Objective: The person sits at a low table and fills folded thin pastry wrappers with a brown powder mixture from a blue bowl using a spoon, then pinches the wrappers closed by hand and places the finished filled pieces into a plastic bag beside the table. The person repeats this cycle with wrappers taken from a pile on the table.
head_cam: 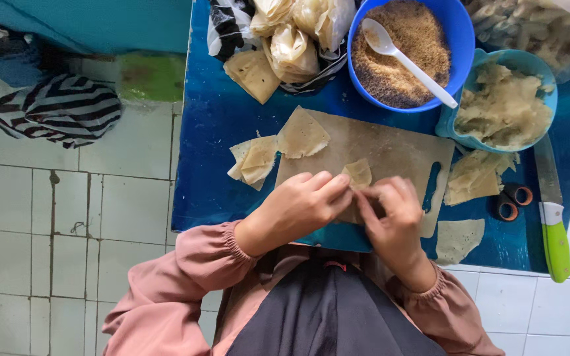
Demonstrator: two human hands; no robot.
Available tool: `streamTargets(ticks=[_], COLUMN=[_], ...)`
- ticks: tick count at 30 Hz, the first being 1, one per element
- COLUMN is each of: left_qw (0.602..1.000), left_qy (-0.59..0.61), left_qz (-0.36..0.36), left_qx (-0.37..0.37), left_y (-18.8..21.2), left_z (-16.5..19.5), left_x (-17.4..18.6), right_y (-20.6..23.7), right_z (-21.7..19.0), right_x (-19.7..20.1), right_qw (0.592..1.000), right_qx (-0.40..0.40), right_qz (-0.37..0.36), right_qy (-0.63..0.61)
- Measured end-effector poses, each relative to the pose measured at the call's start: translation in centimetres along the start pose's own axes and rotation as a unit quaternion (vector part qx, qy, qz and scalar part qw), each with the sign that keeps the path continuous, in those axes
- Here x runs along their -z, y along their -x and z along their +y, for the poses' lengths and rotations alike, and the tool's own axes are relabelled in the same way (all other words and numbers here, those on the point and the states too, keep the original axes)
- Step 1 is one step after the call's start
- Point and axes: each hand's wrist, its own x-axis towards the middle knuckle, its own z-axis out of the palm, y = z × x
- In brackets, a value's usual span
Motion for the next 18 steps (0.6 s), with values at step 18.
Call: streamTargets(ticks=[18], left_qw=[0.998], left_qy=[0.03], left_qz=[-0.012], left_qx=[-0.057], left_y=[-0.9], left_z=[-2.6], left_x=[0.6], right_y=[-0.8], right_z=[-0.6], right_x=[0.8], right_qw=[0.996], right_qx=[0.057], right_qz=[-0.018], right_qy=[0.063])
